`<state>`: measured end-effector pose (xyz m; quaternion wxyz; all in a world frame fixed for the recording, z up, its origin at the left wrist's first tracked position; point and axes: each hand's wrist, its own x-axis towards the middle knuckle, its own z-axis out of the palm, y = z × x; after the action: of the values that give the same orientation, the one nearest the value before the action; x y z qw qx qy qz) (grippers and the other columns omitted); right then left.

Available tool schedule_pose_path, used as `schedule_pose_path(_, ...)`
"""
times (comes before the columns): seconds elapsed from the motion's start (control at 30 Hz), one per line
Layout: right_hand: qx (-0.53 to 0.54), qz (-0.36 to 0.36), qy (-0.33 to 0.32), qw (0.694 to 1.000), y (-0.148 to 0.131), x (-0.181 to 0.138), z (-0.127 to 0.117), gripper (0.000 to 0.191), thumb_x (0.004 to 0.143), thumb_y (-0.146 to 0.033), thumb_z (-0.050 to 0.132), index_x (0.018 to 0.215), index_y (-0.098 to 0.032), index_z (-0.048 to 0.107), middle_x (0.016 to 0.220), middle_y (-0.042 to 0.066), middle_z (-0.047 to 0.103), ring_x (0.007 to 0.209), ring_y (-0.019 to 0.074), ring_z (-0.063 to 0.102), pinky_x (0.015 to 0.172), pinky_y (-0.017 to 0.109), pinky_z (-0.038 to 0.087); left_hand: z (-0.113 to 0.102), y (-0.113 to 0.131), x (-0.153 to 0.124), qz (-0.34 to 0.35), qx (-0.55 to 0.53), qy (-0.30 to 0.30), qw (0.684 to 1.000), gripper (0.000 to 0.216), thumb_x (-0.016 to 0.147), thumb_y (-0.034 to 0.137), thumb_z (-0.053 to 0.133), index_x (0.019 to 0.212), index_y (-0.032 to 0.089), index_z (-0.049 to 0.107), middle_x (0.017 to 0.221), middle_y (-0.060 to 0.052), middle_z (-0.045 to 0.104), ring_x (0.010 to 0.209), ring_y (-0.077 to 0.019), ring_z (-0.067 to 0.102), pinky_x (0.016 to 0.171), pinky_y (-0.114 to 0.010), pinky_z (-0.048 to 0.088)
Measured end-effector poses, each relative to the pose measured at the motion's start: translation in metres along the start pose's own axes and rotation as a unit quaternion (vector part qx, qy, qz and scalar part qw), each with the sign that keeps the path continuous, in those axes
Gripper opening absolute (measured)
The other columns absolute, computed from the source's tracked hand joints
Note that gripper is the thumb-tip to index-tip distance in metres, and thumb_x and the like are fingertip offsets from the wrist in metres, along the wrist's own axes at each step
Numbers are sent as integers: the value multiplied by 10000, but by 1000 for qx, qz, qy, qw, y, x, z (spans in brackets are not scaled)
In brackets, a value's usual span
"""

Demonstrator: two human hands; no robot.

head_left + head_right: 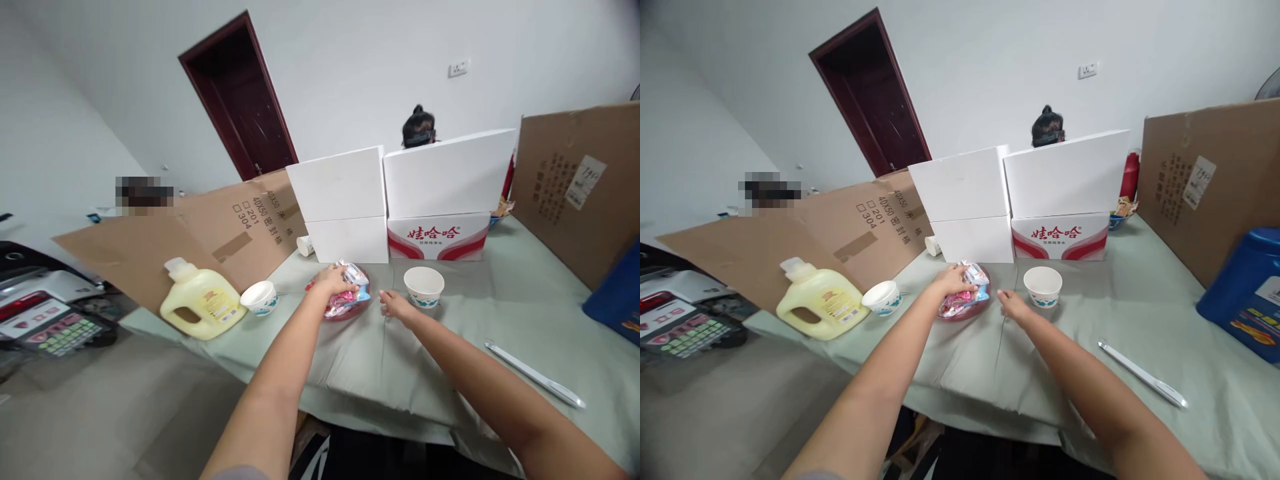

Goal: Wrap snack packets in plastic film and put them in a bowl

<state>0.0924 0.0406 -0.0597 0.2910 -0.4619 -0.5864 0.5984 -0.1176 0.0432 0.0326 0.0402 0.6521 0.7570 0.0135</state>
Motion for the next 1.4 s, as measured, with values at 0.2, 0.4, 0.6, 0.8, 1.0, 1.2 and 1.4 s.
schedule_pose_path(0.2, 81, 38, -96, 991, -9, 21, 21, 386, 799, -571, 544, 878, -194, 570, 795, 40, 610, 698, 154, 589, 689, 294, 504, 18, -8, -70, 48, -38, 85, 995, 807, 681, 625, 689, 1385, 303, 459, 1469, -85, 419, 1318, -333, 414, 1090, -408, 311)
schedule_pose_path(0.4, 80, 41, -159, 983, -23, -2, 32, 333, 785, -482, 542, 914, -182, 607, 821, 63, 652, 731, 184, 623, 737, 343, 519, 31, -31, -107, 31, -118, 166, 979, 751, 677, 558, 739, 1355, 331, 509, 1449, -44, 435, 1292, -350, 406, 1071, -428, 359)
schedule_pose_path(0.6, 45, -27, -100, 994, -61, 0, 59, 339, 738, -481, 627, 915, -199, 563, 769, 15, 621, 686, 152, 599, 684, 288, 496, 33, -57, -120, 1, -191, 269, 944, 659, 696, 325, 760, 1319, 299, 548, 1408, -49, 472, 1269, -300, 454, 1091, -393, 370)
schedule_pose_path(0.8, -72, -91, -7, 993, -108, 21, 88, 575, 605, -446, 801, 1060, -196, 554, 903, 34, 645, 821, 185, 609, 695, 284, 483, 40, -79, -122, -53, -242, 337, 909, 678, 720, 215, 708, 1358, 250, 481, 1412, -89, 449, 1326, -257, 422, 1126, -349, 340)
schedule_pose_path(1.0, -198, -157, 44, 967, -135, 21, 109, 631, 600, -491, 803, 1110, -214, 553, 1047, 49, 616, 988, 236, 566, 876, 373, 441, 57, -88, -117, -55, -253, 378, 889, 709, 776, 236, 668, 1411, 220, 353, 1410, -128, 436, 1347, -250, 392, 1129, -369, 329)
schedule_pose_path(1.2, -433, -317, 91, 839, -142, 8, 126, 616, 691, -521, 718, 1186, -203, 535, 1191, 115, 550, 1118, 308, 445, 964, 450, 343, 80, -86, -113, -79, -252, 382, 886, 798, 797, 300, 656, 1466, 223, 229, 1455, -157, 372, 1368, -281, 356, 1114, -403, 333)
schedule_pose_path(1.4, -505, -387, 94, 766, -117, 9, 126, 666, 691, -427, 715, 1263, -150, 519, 1285, 155, 502, 1126, 331, 401, 970, 454, 306, 100, -88, -110, -97, -212, 351, 907, 765, 791, 331, 657, 1459, 193, 310, 1457, -171, 360, 1337, -312, 384, 1116, -411, 324)
